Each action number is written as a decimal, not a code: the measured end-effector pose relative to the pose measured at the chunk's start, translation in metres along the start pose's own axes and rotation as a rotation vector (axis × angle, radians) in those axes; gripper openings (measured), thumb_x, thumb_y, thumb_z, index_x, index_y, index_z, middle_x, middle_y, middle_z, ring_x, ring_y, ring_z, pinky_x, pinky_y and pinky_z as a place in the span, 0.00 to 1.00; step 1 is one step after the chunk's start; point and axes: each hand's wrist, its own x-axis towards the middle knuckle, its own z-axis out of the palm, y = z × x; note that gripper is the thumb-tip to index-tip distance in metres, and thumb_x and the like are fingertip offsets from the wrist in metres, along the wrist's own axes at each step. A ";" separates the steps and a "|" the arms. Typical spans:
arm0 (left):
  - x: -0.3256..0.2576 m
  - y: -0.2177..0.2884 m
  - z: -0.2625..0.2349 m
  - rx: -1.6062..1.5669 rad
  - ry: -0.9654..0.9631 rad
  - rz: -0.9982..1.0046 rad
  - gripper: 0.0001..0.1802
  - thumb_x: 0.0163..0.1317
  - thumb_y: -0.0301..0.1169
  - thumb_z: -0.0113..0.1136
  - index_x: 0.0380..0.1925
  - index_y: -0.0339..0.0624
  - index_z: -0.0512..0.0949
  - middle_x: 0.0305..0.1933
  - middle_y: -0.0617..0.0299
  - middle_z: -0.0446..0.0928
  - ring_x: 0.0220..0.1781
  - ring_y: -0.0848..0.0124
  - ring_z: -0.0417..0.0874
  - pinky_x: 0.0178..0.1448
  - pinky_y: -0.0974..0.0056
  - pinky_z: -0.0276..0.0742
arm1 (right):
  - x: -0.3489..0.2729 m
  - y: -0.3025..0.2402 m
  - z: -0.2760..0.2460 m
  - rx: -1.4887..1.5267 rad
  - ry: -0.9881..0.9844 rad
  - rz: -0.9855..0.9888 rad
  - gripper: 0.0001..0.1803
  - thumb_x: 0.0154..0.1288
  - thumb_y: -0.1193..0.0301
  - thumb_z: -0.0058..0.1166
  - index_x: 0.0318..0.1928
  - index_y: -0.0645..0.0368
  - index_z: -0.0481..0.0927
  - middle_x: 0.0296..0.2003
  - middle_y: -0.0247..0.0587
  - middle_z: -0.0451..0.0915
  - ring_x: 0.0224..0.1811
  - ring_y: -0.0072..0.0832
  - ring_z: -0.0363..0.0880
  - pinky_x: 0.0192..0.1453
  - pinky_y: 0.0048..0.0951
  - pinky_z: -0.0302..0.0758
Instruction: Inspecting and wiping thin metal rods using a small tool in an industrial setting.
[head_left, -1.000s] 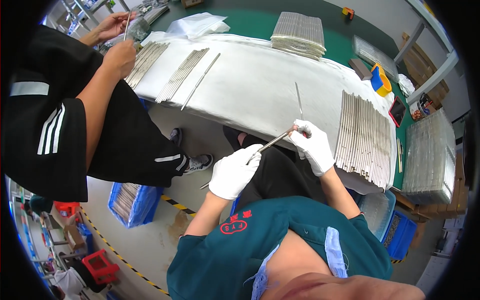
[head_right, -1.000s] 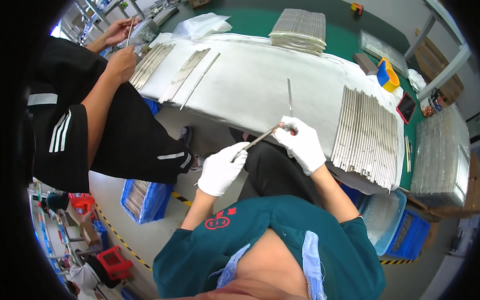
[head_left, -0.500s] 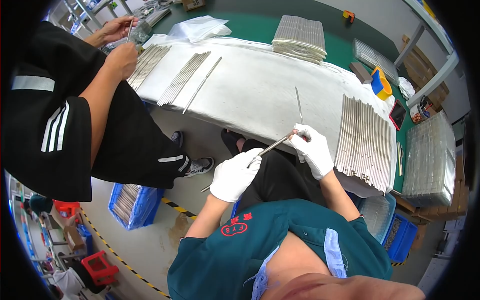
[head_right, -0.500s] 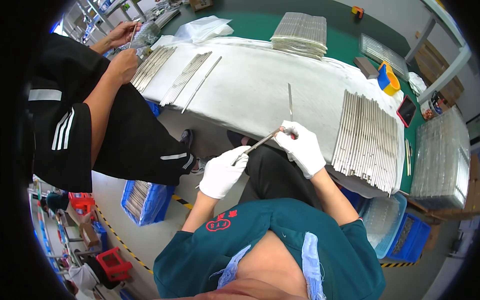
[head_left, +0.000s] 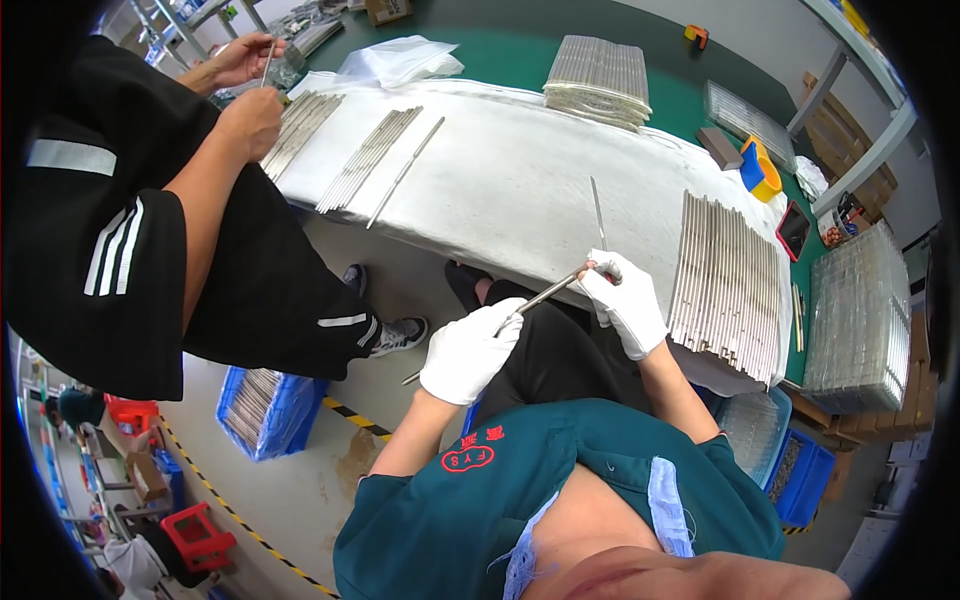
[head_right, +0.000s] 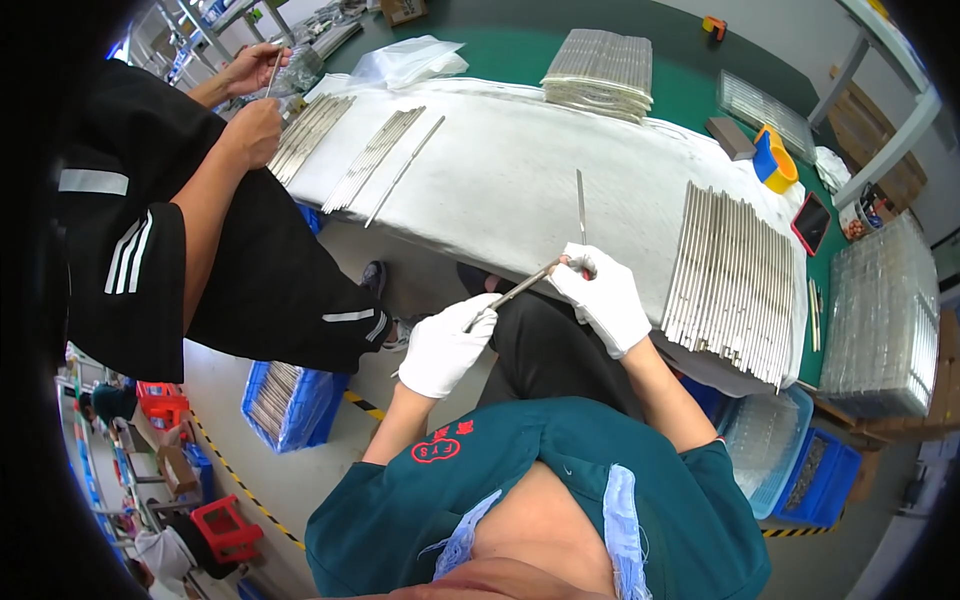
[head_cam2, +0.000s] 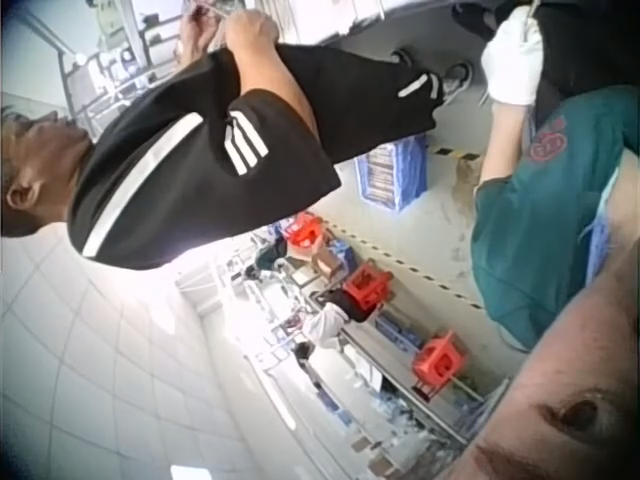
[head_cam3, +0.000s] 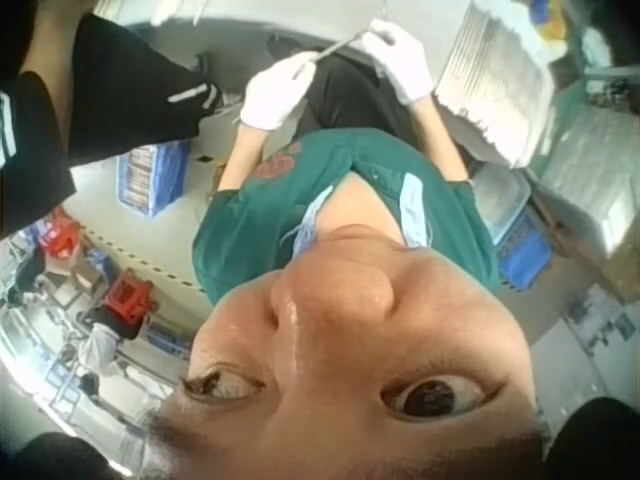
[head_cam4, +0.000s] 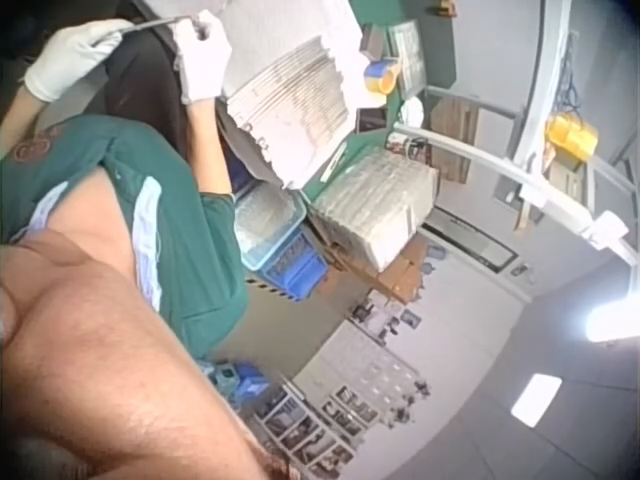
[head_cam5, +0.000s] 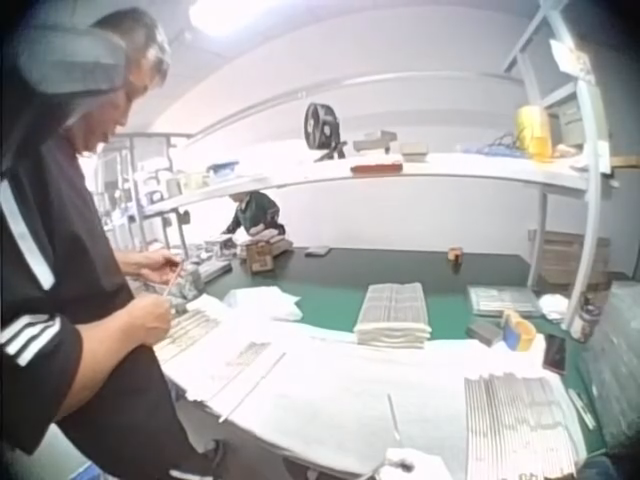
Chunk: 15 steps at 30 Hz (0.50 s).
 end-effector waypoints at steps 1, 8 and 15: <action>0.000 0.000 0.000 -0.002 0.001 0.005 0.13 0.58 0.39 0.53 0.43 0.56 0.77 0.27 0.60 0.78 0.25 0.58 0.79 0.31 0.59 0.76 | 0.000 0.000 0.000 -0.001 0.002 -0.012 0.14 0.54 0.66 0.60 0.38 0.63 0.78 0.21 0.28 0.69 0.22 0.13 0.62 0.26 0.18 0.63; 0.000 0.000 0.000 -0.016 -0.010 -0.006 0.13 0.58 0.40 0.53 0.43 0.56 0.77 0.28 0.60 0.79 0.26 0.58 0.79 0.31 0.59 0.76 | -0.005 -0.007 -0.001 0.041 -0.008 0.058 0.14 0.55 0.66 0.59 0.38 0.63 0.78 0.20 0.28 0.69 0.20 0.13 0.61 0.23 0.18 0.62; 0.000 -0.001 0.000 -0.008 -0.005 -0.005 0.13 0.58 0.39 0.53 0.43 0.56 0.77 0.28 0.60 0.78 0.26 0.59 0.79 0.31 0.59 0.76 | -0.001 -0.001 -0.001 -0.024 -0.002 -0.038 0.14 0.55 0.66 0.59 0.37 0.63 0.78 0.22 0.30 0.70 0.23 0.14 0.63 0.28 0.19 0.65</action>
